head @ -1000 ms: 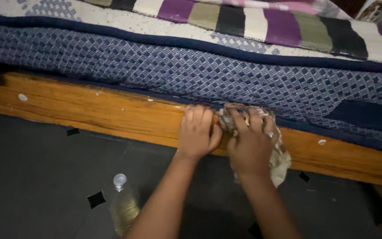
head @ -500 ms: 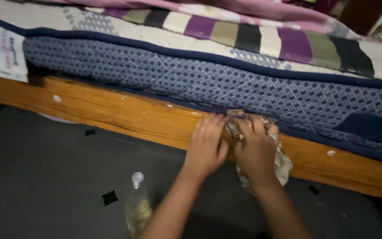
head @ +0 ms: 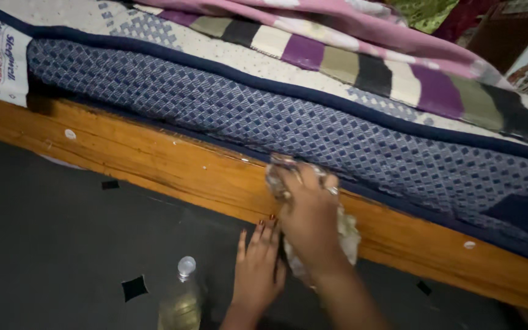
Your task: The person wipes the wooden bed frame with a cloth, moving along its length and cleaning different sections. A plastic bottle is visible on the floor nearby.
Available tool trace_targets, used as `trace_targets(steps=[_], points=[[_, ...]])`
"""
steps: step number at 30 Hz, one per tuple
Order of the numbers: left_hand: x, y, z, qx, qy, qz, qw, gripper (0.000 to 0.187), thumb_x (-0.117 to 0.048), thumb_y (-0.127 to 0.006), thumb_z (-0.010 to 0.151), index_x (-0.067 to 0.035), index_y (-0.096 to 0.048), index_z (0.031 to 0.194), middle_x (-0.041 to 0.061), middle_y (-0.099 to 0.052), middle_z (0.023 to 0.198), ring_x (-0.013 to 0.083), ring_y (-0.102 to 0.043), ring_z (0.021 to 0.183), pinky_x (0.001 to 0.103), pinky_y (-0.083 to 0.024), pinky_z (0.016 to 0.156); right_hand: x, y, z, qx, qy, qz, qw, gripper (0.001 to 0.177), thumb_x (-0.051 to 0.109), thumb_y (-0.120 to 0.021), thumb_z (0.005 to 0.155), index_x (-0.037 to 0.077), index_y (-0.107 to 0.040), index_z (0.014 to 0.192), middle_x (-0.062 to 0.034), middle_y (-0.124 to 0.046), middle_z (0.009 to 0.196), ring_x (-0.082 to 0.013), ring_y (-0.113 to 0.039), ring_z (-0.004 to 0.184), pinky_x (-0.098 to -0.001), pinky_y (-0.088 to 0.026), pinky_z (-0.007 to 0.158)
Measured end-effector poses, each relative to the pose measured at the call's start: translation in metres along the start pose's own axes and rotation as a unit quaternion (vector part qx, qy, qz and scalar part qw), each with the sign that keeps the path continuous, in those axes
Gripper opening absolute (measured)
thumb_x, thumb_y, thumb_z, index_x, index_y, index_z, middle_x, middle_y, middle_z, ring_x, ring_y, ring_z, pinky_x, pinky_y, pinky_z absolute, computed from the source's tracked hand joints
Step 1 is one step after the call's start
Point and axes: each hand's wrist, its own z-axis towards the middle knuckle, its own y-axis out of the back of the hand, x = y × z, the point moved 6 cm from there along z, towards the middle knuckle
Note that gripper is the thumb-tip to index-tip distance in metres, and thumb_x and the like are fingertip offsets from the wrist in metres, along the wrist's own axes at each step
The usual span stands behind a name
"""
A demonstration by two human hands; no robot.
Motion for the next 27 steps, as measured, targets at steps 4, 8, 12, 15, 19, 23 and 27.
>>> trace_targets(steps=[4,8,12,15,19,23,27], points=[[0.022,-0.01,-0.018,0.022,-0.018,0.004,1.0,0.055,-0.018,-0.067,0.081,-0.002,-0.056,0.132,0.018,-0.047,0.148,0.035,-0.035,0.148,0.063,-0.017,0.121,0.031,-0.033,0.027,-0.01,0.017,-0.019,1.0,0.039,0.005,-0.07,0.076,0.014,-0.077,0.113,-0.0075,-0.069,0.112,-0.0388,-0.055,0.097,-0.0493,-0.045,0.086],[0.029,-0.006,-0.018,0.023,-0.028,-0.007,0.999,0.053,-0.021,-0.069,0.083,-0.004,-0.058,0.132,0.019,-0.047,0.146,0.0364,-0.034,0.146,0.064,-0.016,0.12,0.038,-0.042,0.043,0.016,0.042,-0.019,0.999,0.045,0.007,-0.071,0.066,0.013,-0.076,0.111,-0.0061,-0.069,0.107,-0.0373,-0.056,0.093,-0.0484,-0.047,0.082],[0.03,0.01,-0.015,0.029,-0.017,0.02,0.999,0.066,-0.014,-0.064,0.079,-0.003,-0.05,0.143,0.012,-0.046,0.155,0.0328,-0.034,0.148,0.061,-0.018,0.119,0.012,-0.027,0.034,0.095,0.029,-0.013,0.995,0.051,0.006,-0.071,0.069,0.018,-0.074,0.118,-0.0034,-0.07,0.108,-0.0304,-0.06,0.091,-0.0454,-0.05,0.077],[0.03,0.016,-0.012,0.024,-0.012,0.0,1.0,0.074,-0.014,-0.063,0.079,-0.006,-0.045,0.15,0.009,-0.045,0.155,0.0324,-0.034,0.148,0.06,-0.017,0.119,-0.018,-0.017,0.02,0.169,-0.069,-0.005,0.983,0.054,0.008,-0.069,0.078,0.026,-0.071,0.128,0.0014,-0.072,0.111,-0.0205,-0.067,0.088,-0.0426,-0.051,0.085],[0.023,0.018,-0.009,0.011,0.004,0.002,1.0,0.073,-0.012,-0.06,0.082,-0.006,-0.043,0.153,0.01,-0.044,0.157,0.0317,-0.034,0.149,0.058,-0.018,0.12,-0.066,-0.003,-0.007,0.213,-0.27,-0.028,0.939,0.06,0.006,-0.068,0.081,0.032,-0.068,0.134,-0.0002,-0.069,0.123,-0.0237,-0.068,0.093,-0.0395,-0.055,0.084],[0.019,0.024,-0.009,0.005,0.012,-0.017,1.0,0.072,-0.012,-0.061,0.081,-0.005,-0.045,0.151,0.01,-0.044,0.158,0.0319,-0.035,0.149,0.058,-0.019,0.12,-0.093,0.036,-0.031,0.122,-0.243,-0.098,0.957,0.051,0.006,-0.073,0.076,0.02,-0.075,0.125,-0.0053,-0.066,0.133,-0.032,-0.056,0.11,-0.0443,-0.048,0.092],[0.017,0.03,-0.009,-0.005,0.021,-0.039,0.999,0.072,-0.012,-0.061,0.081,-0.006,-0.046,0.15,0.01,-0.045,0.158,0.033,-0.036,0.149,0.057,-0.021,0.12,-0.108,0.049,-0.049,0.069,-0.253,-0.124,0.957,0.06,0.005,-0.071,0.073,0.019,-0.073,0.131,-0.0097,-0.06,0.143,-0.0345,-0.054,0.117,-0.0445,-0.048,0.096]])
